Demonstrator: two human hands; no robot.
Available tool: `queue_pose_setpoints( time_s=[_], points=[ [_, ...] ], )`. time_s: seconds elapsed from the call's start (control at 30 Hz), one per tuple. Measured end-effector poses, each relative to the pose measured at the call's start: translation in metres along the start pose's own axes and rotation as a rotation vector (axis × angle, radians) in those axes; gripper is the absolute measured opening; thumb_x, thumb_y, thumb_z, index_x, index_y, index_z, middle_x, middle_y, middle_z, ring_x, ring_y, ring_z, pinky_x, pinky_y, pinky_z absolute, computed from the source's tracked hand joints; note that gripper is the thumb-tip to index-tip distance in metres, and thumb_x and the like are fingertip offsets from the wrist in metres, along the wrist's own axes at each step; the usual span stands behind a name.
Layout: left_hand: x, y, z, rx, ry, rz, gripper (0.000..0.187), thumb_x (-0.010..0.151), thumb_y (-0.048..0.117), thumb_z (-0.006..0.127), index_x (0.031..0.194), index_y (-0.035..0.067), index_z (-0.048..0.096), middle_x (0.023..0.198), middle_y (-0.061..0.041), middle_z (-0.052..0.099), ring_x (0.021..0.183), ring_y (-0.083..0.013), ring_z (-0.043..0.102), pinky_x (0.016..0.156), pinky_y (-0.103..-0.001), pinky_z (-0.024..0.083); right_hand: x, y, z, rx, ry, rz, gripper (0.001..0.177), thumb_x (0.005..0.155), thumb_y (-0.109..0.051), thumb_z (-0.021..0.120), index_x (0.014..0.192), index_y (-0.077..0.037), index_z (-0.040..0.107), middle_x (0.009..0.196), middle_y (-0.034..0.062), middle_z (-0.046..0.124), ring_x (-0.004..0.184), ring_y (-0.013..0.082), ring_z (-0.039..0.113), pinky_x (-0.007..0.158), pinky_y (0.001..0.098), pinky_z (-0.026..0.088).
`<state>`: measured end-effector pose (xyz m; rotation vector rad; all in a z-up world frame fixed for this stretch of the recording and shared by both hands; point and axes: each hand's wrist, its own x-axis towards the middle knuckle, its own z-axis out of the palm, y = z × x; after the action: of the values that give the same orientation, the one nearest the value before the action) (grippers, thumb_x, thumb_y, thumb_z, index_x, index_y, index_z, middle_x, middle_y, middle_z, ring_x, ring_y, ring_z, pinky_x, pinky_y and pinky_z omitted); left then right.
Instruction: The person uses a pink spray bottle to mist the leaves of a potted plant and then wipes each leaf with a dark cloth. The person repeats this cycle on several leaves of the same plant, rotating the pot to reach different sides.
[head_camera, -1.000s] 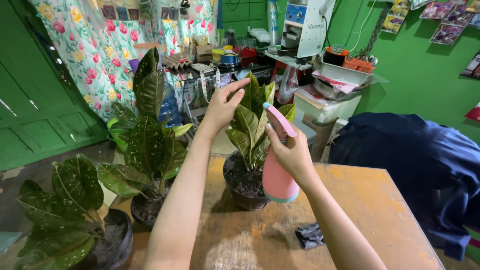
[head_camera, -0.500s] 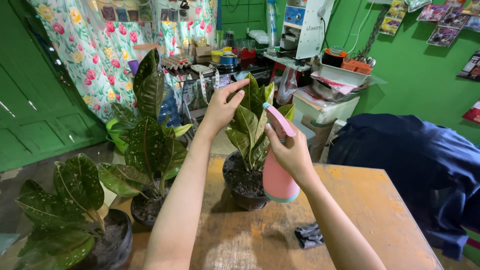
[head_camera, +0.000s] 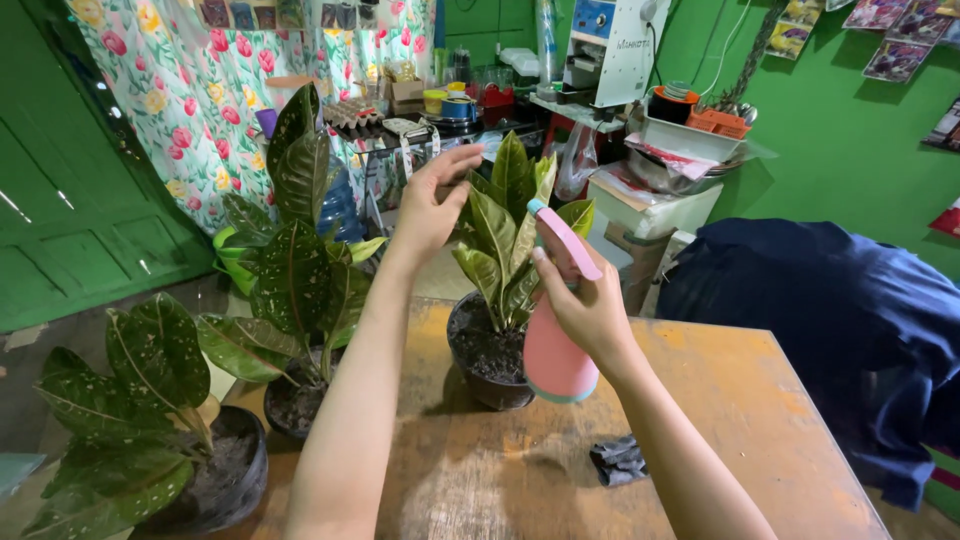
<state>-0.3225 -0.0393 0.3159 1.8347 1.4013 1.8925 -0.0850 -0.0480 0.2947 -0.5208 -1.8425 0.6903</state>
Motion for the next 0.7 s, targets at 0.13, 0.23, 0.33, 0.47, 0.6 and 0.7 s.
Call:
queue_pose_setpoints(
  time_s=[0.13,0.23,0.33,0.47,0.6,0.7],
  points=[
    [-0.008,-0.006,-0.009,-0.025,0.060,-0.046,0.051,0.093,-0.009,0.057,0.133,0.022,0.067,0.112,-0.009,0.077,0.109,-0.0225,0.071,0.093,-0.033,0.055,-0.009,-0.009,0.010,0.102,-0.056,0.017,0.036,0.097,-0.015,0.065,0.130,-0.001,0.067,0.096,0.0186,0.076,0.060,0.0206,0.073,0.068,0.0388,0.061],
    [-0.015,-0.010,-0.018,0.018,0.099,-0.036,0.046,0.093,-0.005,0.057,0.131,0.019,0.068,0.106,-0.009,0.078,0.105,-0.0188,0.072,0.089,-0.031,0.057,-0.014,-0.015,0.020,0.163,-0.103,0.054,0.035,0.096,-0.015,0.068,0.127,0.002,0.068,0.091,0.0193,0.076,0.060,0.0219,0.073,0.066,0.0377,0.061],
    [-0.022,-0.016,-0.030,-0.026,0.135,-0.052,0.045,0.093,-0.005,0.056,0.131,0.015,0.067,0.106,-0.013,0.077,0.103,-0.0186,0.072,0.089,-0.032,0.059,-0.016,-0.013,0.028,0.038,-0.098,-0.062,0.032,0.092,-0.018,0.074,0.119,-0.002,0.073,0.092,0.0180,0.075,0.079,0.0314,0.077,0.072,0.0405,0.059],
    [-0.025,-0.023,-0.038,-0.021,0.129,-0.090,0.046,0.093,-0.003,0.056,0.132,0.020,0.067,0.104,-0.009,0.078,0.104,-0.0165,0.072,0.087,-0.029,0.059,-0.016,-0.001,0.034,0.021,-0.157,0.023,0.033,0.095,-0.016,0.068,0.124,-0.002,0.071,0.086,0.0180,0.075,0.065,0.0288,0.076,0.073,0.0424,0.060],
    [-0.024,-0.028,-0.039,-0.027,0.129,-0.081,0.046,0.093,-0.003,0.056,0.132,0.018,0.068,0.105,-0.011,0.077,0.104,-0.0179,0.072,0.087,-0.031,0.059,-0.015,-0.003,0.033,-0.008,-0.173,0.035,0.032,0.094,-0.014,0.066,0.123,-0.001,0.071,0.078,0.0168,0.072,0.060,0.0270,0.076,0.074,0.0433,0.060],
    [-0.018,-0.052,-0.039,-0.039,0.129,-0.079,0.045,0.092,-0.003,0.056,0.131,0.017,0.068,0.105,-0.011,0.077,0.104,-0.0180,0.072,0.088,-0.031,0.058,-0.013,-0.006,0.032,-0.026,-0.150,0.032,0.029,0.092,-0.014,0.069,0.118,-0.002,0.072,0.070,0.0147,0.066,0.066,0.0342,0.077,0.071,0.0420,0.058]
  ],
)
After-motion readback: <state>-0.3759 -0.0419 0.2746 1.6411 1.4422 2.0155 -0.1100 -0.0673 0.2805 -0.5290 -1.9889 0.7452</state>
